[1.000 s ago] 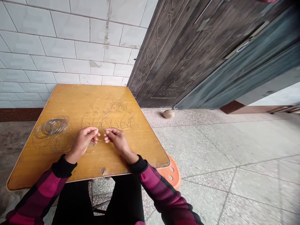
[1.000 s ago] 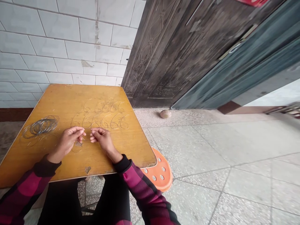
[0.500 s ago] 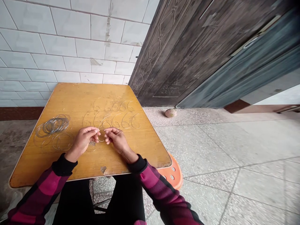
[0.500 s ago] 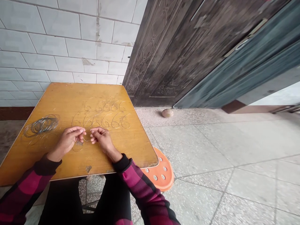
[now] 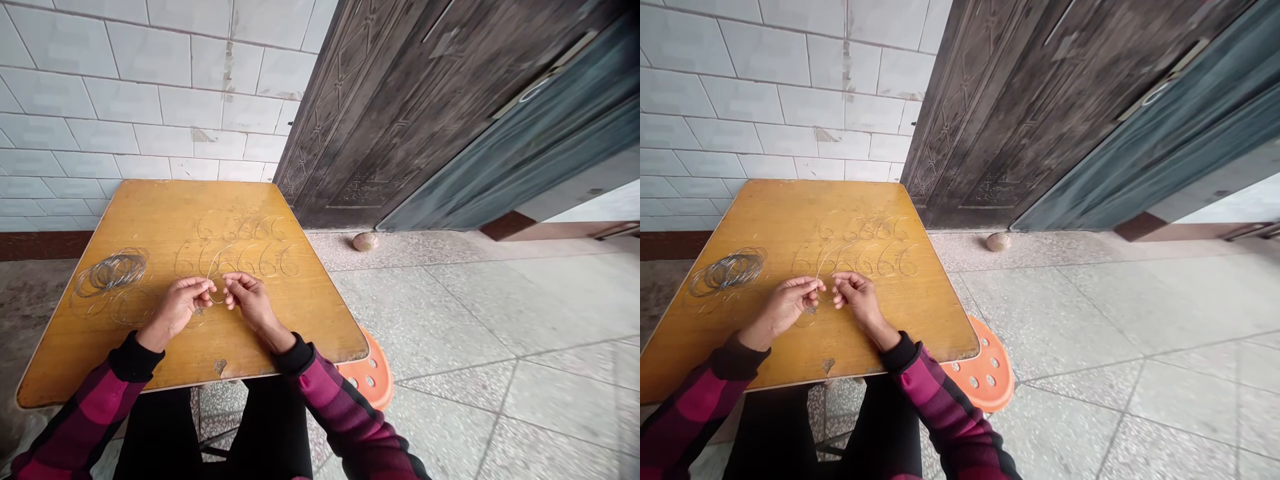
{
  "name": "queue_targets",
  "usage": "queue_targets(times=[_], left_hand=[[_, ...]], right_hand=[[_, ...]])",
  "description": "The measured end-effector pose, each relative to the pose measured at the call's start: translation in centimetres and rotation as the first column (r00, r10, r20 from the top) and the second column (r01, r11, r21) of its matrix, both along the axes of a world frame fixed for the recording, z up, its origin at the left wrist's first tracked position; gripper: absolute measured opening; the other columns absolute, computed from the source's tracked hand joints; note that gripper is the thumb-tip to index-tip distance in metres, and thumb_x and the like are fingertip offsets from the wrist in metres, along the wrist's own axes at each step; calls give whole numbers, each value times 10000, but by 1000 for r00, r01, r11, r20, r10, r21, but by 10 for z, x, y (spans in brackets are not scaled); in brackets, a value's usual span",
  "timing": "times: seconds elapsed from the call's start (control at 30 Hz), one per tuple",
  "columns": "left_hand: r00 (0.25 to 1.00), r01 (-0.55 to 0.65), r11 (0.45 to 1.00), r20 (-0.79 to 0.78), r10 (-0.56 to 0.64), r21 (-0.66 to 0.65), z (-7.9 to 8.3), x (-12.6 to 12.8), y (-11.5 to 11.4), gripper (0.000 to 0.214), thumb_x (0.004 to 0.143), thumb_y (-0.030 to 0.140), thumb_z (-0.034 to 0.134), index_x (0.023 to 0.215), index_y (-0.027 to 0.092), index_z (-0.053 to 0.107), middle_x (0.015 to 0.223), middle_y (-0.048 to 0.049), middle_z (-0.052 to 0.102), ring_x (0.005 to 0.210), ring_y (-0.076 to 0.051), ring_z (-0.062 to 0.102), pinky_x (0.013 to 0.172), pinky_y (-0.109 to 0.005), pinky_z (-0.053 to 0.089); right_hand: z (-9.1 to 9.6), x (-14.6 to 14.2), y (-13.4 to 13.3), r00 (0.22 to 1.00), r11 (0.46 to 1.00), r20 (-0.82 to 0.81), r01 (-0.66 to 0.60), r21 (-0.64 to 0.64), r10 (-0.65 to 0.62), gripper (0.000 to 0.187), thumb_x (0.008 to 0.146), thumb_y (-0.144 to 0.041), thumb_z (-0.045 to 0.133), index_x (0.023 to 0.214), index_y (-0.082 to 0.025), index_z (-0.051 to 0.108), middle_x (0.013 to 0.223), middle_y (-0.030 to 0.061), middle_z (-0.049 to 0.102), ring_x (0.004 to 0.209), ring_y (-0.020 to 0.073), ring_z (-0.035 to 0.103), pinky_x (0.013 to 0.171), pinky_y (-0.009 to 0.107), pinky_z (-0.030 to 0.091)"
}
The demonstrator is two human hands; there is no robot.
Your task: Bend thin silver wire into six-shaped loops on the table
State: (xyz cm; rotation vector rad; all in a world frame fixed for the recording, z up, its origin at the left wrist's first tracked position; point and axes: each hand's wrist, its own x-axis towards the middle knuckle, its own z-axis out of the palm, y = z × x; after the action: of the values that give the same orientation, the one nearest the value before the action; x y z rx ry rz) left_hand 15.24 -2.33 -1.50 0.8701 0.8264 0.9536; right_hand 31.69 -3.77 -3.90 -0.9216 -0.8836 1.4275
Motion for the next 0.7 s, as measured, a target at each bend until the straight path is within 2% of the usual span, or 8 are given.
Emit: queue_targets(times=[0.13,0.37,0.47,0.57,0.63,0.7], left_hand=[[1000,-20,1000,6,20,11,-1,1,-1,140,653,235,732,717,111,716,772,-52,658,592,-93,549,571,-238,478],[998,57,998,18,-56,-24,-4,-3,0,170,700,244,733,820,125,722,807,-57,680,591,-90,581,582,-233,486],[997,69,996,36,-67,-56,-6,-3,0,204,706,264,743,849,121,713,758,-54,676,609,-101,601,590,-232,498],[997,37,997,70,-32,-70,-6,-2,1,195,686,245,758,815,109,705,742,-52,671,626,-106,611,612,-234,514],[996,8,997,93,-1,-83,-4,-3,2,195,662,227,770,796,103,701,732,-51,668,632,-109,612,612,-235,519],[994,-7,996,107,16,-89,-2,-4,2,202,639,215,783,781,98,699,717,-48,662,621,-106,605,600,-229,518]], right_hand=[[-1,-1,0,1000,1000,25,-10,24,9,268,689,-368,756,869,-178,694,633,-34,633,437,65,545,399,177,439],[0,-1,1,1000,1000,24,13,15,-13,278,677,-383,767,845,-177,688,642,-29,634,452,67,537,415,182,445],[-2,0,1,998,999,56,7,35,-9,290,710,-399,744,889,-179,682,669,-24,627,470,72,542,439,195,463],[-3,3,-2,966,979,253,0,202,-53,298,817,-410,645,1034,-205,670,769,0,624,534,87,571,520,239,510],[-2,5,-5,880,918,459,-71,391,-127,365,847,-395,623,1172,-229,622,892,34,630,655,115,602,628,281,538],[-1,7,-7,771,832,605,-193,519,-199,505,831,-377,657,1301,-244,528,1013,69,619,780,144,605,707,305,541]])
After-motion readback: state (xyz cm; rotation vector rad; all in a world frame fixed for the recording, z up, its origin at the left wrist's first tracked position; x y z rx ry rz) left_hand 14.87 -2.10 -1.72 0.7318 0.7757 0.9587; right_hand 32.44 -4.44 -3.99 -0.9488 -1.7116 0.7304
